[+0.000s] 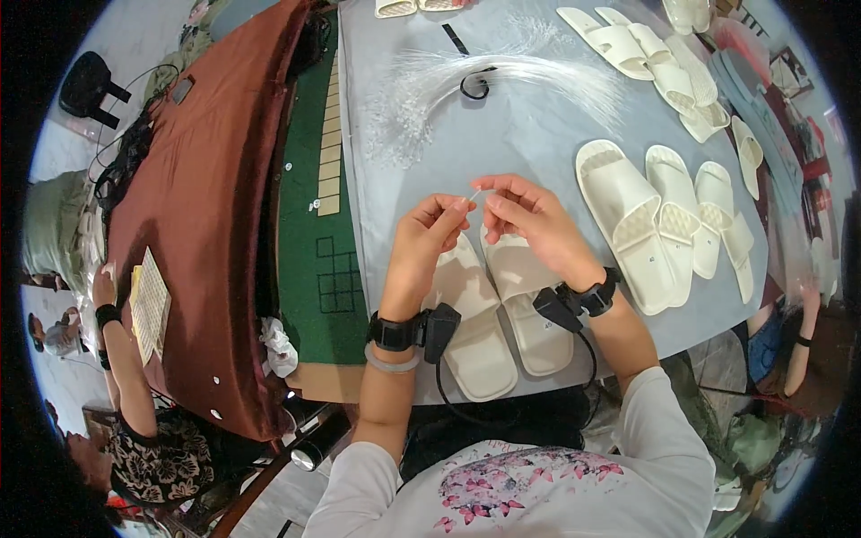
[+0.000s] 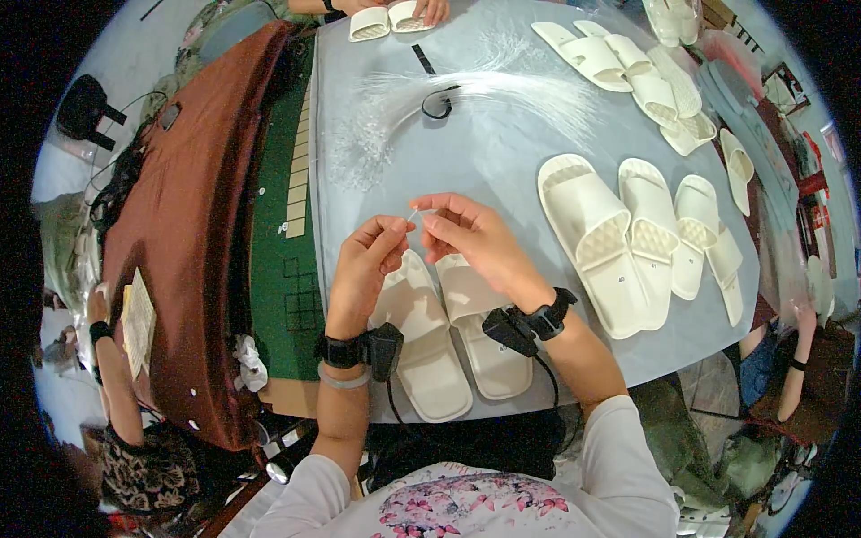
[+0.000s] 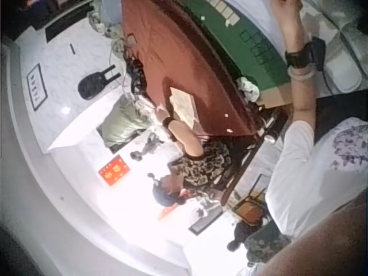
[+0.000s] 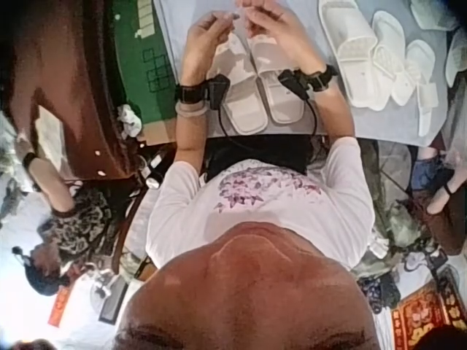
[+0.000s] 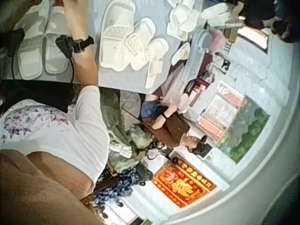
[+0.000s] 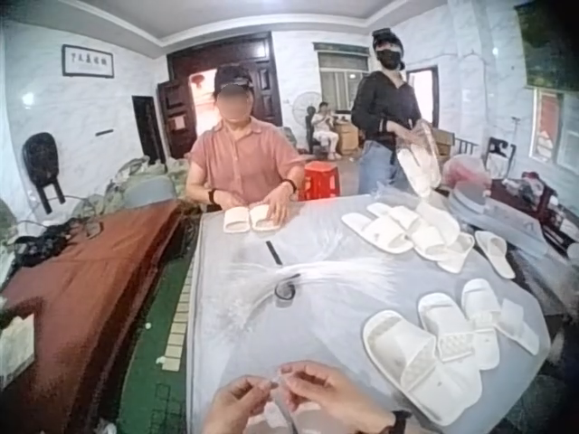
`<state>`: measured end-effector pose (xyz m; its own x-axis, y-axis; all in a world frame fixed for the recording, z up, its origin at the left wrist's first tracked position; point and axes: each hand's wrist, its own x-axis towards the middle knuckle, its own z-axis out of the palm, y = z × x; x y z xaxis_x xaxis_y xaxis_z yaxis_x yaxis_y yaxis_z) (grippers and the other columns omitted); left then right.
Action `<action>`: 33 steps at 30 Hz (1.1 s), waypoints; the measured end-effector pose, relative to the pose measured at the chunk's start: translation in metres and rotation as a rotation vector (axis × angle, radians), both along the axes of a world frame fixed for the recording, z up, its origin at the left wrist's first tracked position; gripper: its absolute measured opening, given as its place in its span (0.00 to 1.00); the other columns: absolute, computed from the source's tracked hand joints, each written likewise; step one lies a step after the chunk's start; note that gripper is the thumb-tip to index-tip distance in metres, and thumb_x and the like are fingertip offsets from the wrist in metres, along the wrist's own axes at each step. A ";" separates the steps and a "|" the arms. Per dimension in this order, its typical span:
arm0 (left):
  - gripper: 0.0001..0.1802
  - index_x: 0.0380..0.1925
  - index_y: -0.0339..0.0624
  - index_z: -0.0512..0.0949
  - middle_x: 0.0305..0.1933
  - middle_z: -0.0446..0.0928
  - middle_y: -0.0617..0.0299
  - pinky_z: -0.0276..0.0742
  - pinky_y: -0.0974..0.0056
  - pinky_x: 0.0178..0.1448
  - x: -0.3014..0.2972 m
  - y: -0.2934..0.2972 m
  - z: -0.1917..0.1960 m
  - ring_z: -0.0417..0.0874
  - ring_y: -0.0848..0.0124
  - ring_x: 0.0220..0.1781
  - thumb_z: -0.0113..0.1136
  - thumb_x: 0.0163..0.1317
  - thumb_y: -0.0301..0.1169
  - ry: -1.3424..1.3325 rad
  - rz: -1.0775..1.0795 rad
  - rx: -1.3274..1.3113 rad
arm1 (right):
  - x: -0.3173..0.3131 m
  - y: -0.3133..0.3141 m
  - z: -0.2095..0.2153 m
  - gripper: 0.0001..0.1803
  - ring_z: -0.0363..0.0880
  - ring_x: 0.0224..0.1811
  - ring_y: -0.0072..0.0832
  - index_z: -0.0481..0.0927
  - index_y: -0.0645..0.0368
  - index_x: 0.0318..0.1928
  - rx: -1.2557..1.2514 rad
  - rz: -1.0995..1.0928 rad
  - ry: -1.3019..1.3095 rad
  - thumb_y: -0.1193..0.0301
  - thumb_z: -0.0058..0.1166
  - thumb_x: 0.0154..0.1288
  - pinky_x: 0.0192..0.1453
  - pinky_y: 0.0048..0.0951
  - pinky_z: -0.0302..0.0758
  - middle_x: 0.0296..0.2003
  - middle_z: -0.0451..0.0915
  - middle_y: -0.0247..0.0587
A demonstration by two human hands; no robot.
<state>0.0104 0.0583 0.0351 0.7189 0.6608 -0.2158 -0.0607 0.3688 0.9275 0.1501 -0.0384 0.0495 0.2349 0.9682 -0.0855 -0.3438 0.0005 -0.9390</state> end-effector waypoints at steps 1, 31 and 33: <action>0.11 0.32 0.39 0.77 0.24 0.71 0.71 0.55 0.78 0.26 0.000 0.000 0.000 0.60 0.85 0.21 0.56 0.59 0.36 -0.002 0.005 0.001 | -0.001 0.001 0.000 0.14 0.73 0.29 0.18 0.72 0.61 0.49 -0.003 0.000 0.005 0.69 0.45 0.65 0.37 0.22 0.74 0.28 0.72 0.31; 0.10 0.31 0.39 0.77 0.19 0.64 0.75 0.53 0.78 0.24 0.000 0.001 -0.002 0.58 0.85 0.21 0.54 0.60 0.35 -0.014 -0.065 -0.027 | -0.003 0.003 -0.009 0.10 0.74 0.24 0.21 0.74 0.64 0.41 -0.020 -0.104 -0.169 0.70 0.48 0.64 0.32 0.23 0.73 0.24 0.73 0.33; 0.10 0.30 0.39 0.77 0.19 0.63 0.75 0.52 0.77 0.24 0.000 0.001 -0.002 0.58 0.86 0.20 0.54 0.60 0.34 -0.010 -0.059 -0.029 | -0.004 0.003 -0.007 0.10 0.74 0.24 0.21 0.74 0.64 0.41 -0.004 -0.103 -0.132 0.70 0.48 0.64 0.32 0.23 0.73 0.24 0.73 0.33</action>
